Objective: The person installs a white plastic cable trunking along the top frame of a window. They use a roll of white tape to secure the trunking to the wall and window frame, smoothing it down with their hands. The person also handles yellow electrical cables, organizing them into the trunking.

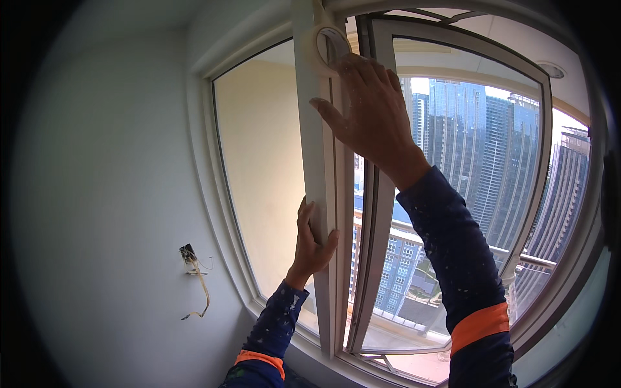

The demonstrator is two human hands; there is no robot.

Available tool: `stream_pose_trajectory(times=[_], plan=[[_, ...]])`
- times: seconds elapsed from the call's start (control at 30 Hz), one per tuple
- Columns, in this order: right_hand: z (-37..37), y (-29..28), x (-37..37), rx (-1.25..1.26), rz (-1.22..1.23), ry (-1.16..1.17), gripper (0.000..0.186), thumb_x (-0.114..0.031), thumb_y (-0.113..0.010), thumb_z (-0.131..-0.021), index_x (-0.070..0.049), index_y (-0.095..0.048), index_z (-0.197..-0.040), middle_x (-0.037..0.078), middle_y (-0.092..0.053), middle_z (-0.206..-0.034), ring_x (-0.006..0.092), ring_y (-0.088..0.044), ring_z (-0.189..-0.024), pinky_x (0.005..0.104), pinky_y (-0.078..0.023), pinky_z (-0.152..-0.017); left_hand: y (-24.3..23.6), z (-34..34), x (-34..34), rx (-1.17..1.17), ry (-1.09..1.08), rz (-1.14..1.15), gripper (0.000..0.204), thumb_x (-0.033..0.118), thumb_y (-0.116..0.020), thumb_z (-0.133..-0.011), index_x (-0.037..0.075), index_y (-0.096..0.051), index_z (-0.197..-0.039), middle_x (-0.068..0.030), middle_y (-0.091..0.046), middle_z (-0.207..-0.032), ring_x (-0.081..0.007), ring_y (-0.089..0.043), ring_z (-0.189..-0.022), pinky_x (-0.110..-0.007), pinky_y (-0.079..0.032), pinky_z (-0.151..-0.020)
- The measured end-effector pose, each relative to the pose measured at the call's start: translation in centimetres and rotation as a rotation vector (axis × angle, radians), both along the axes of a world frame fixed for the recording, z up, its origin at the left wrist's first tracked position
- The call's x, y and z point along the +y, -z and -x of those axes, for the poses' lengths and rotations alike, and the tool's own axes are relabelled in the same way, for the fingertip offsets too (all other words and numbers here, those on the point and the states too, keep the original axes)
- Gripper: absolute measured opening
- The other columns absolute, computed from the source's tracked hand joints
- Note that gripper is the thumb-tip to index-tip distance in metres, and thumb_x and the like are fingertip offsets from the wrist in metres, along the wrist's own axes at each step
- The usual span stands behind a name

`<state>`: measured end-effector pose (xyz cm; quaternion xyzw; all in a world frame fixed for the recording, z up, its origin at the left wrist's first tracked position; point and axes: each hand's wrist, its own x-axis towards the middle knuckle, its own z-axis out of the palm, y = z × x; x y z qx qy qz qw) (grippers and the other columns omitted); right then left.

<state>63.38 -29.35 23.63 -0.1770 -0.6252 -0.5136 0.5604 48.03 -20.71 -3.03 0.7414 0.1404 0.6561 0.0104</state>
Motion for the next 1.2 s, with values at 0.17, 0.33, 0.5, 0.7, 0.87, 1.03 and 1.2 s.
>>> stream_pose_trajectory(times=[0.17,0.33,0.5,0.7,0.87,1.03,1.2], plan=[[0.5,-3.0,2.4,-0.033,0.074,0.228,0.044,-0.041,-0.08,-0.087,-0.006,-0.07,-0.112,0.011,-0.071,-0.108,0.0266,-0.066,-0.105,0.0469,-0.042,-0.097,0.2,0.6,0.0,-0.029,0.017,0.047,0.087,0.018,-0.066,-0.094,0.008,-0.011,-0.16,-0.0268,-0.031,-0.155,-0.0389,-0.042,-0.141,-0.053,-0.04,-0.115],[0.5,-4.0,1.6,-0.08,0.144,0.2,0.032,-0.037,-0.072,-0.092,-0.007,-0.072,-0.101,0.009,-0.073,-0.096,0.0238,-0.067,-0.105,0.0483,-0.039,-0.101,-5.0,1.5,-0.3,-0.149,-0.119,-0.233,0.077,0.054,-0.047,-0.103,0.011,-0.02,-0.161,-0.0205,-0.028,-0.163,-0.0371,-0.037,-0.148,-0.054,-0.037,-0.117],[-0.4,-5.2,1.6,-0.153,0.067,0.162,0.02,-0.026,-0.067,-0.095,-0.006,-0.072,-0.097,0.01,-0.073,-0.089,0.0259,-0.071,-0.091,0.0495,-0.041,-0.1,-19.1,2.4,-1.0,-0.238,-0.214,-0.443,0.046,0.03,-0.044,-0.109,0.008,-0.046,-0.15,-0.0138,-0.05,-0.15,-0.0286,-0.049,-0.139,-0.046,-0.043,-0.11],[-0.7,-7.1,-0.9,-0.19,0.185,0.144,0.029,-0.023,-0.065,-0.099,0.0,-0.07,-0.116,0.022,-0.076,-0.097,0.032,-0.073,-0.09,0.0483,-0.048,-0.098,-35.7,3.0,-2.3,-0.177,-0.385,-0.683,0.034,0.011,-0.049,-0.103,0.003,-0.062,-0.133,-0.0155,-0.061,-0.134,-0.0303,-0.061,-0.123,-0.04,-0.047,-0.105],[-2.6,-9.9,-0.9,-0.144,0.212,-0.052,0.04,-0.029,-0.062,-0.101,0.001,-0.066,-0.127,0.023,-0.074,-0.115,0.0354,-0.073,-0.107,0.0477,-0.058,-0.094,-40.2,2.1,-1.2,0.023,-0.69,-0.825,0.036,0.007,-0.053,-0.097,0.005,-0.063,-0.132,-0.0178,-0.064,-0.127,-0.0359,-0.062,-0.118,-0.045,-0.049,-0.102],[-3.9,-14.8,-5.6,-0.163,0.348,-0.106,0.048,-0.027,-0.066,-0.097,0.002,-0.06,-0.135,0.024,-0.07,-0.112,0.0257,-0.069,-0.099,0.0367,-0.054,-0.091,-41.0,1.4,-1.8,0.025,-0.861,-0.937,0.04,0.015,-0.059,-0.092,0.003,-0.06,-0.13,-0.0243,-0.064,-0.117,-0.0403,-0.067,-0.099,-0.051,-0.055,-0.087],[-3.9,-17.6,-10.4,-0.097,0.605,-0.214,0.04,-0.022,-0.068,-0.095,0.001,-0.068,-0.127,0.016,-0.074,-0.092,0.0182,-0.068,-0.076,0.0317,-0.055,-0.071,-40.9,1.0,-2.8,0.089,-0.965,-0.945,0.041,0.019,-0.059,-0.094,0.004,-0.058,-0.132,-0.0224,-0.065,-0.116,-0.0365,-0.068,-0.101,-0.049,-0.056,-0.088]])
